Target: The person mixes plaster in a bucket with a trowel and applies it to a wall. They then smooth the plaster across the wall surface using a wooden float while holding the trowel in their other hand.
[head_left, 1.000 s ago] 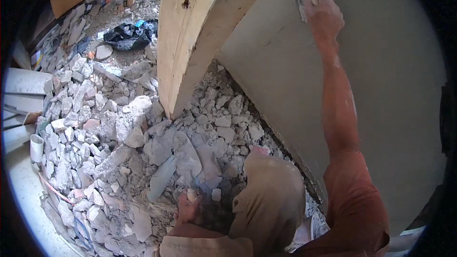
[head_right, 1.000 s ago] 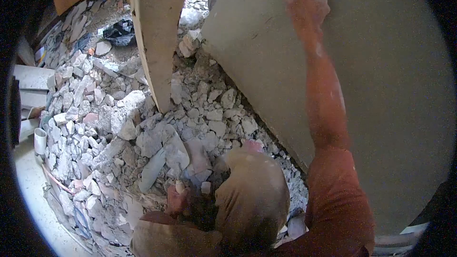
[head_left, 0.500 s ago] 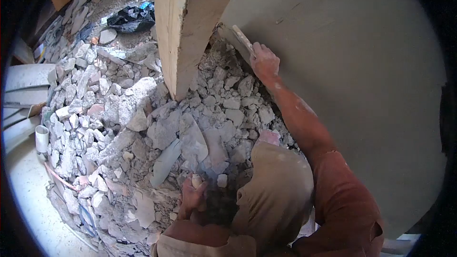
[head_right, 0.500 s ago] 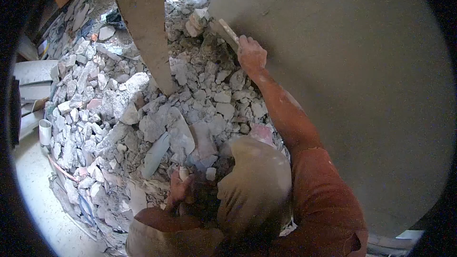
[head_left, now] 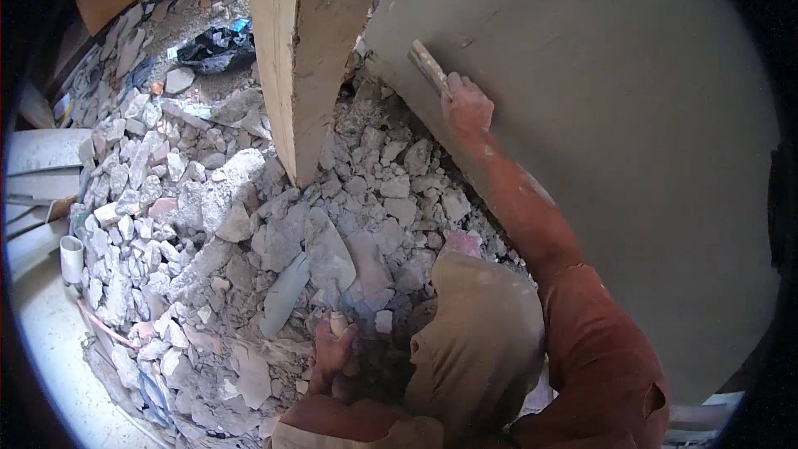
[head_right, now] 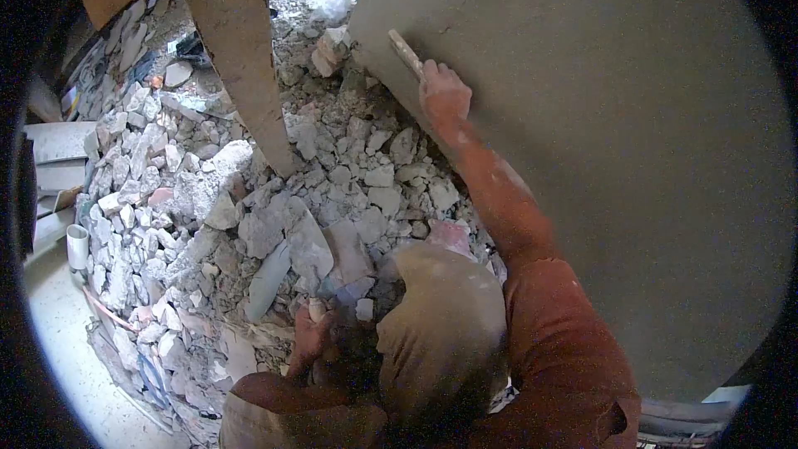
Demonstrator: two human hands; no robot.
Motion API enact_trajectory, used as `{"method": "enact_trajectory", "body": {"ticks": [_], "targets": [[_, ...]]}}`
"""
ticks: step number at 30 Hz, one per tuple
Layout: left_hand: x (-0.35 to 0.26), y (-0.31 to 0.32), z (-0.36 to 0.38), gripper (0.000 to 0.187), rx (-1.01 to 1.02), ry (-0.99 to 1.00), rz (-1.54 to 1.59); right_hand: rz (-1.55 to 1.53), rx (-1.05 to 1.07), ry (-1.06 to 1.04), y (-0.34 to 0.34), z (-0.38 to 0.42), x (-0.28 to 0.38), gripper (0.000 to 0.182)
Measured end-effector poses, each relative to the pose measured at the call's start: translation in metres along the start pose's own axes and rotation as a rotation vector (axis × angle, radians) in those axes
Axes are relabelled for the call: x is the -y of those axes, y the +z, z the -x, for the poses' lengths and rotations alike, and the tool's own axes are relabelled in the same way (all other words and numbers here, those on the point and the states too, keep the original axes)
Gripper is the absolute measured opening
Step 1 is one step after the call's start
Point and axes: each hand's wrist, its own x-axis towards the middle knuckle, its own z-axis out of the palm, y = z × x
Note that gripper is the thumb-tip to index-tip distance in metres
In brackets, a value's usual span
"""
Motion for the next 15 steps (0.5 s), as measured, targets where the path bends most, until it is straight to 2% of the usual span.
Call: {"method": "enact_trajectory", "body": {"ticks": [3, 4, 5, 10, 13, 15], "targets": [[-0.011, 0.005, 0.003, 0.02, -0.006, -0.031, 0.091, 0.049, -0.005, 0.026, -0.027, -0.02, -0.01, 0.023], [-0.011, 0.005, 0.003, 0.02, -0.002, -0.03, 0.092, 0.047, -0.068, 0.002, -0.037, -0.027, -0.013, 0.023], [-0.011, 0.004, 0.003, 0.019, -0.001, -0.01, 0.071, 0.045, -0.131, -0.022, -0.048, -0.033, -0.017, 0.024], [-0.015, 0.006, 0.002, 0.017, 0.01, 0.126, 0.068, 0.093, -0.183, -0.021, -0.104, -0.065, -0.032, 0.025], [-0.026, 0.009, 0.007, 0.017, -0.021, 0.104, 0.002, 0.122, -0.225, -0.023, -0.132, -0.08, -0.045, 0.025], [-0.026, 0.01, 0.007, 0.017, -0.023, 0.007, 0.167, 0.113, -0.247, -0.025, -0.15, -0.09, -0.055, 0.026]]}}
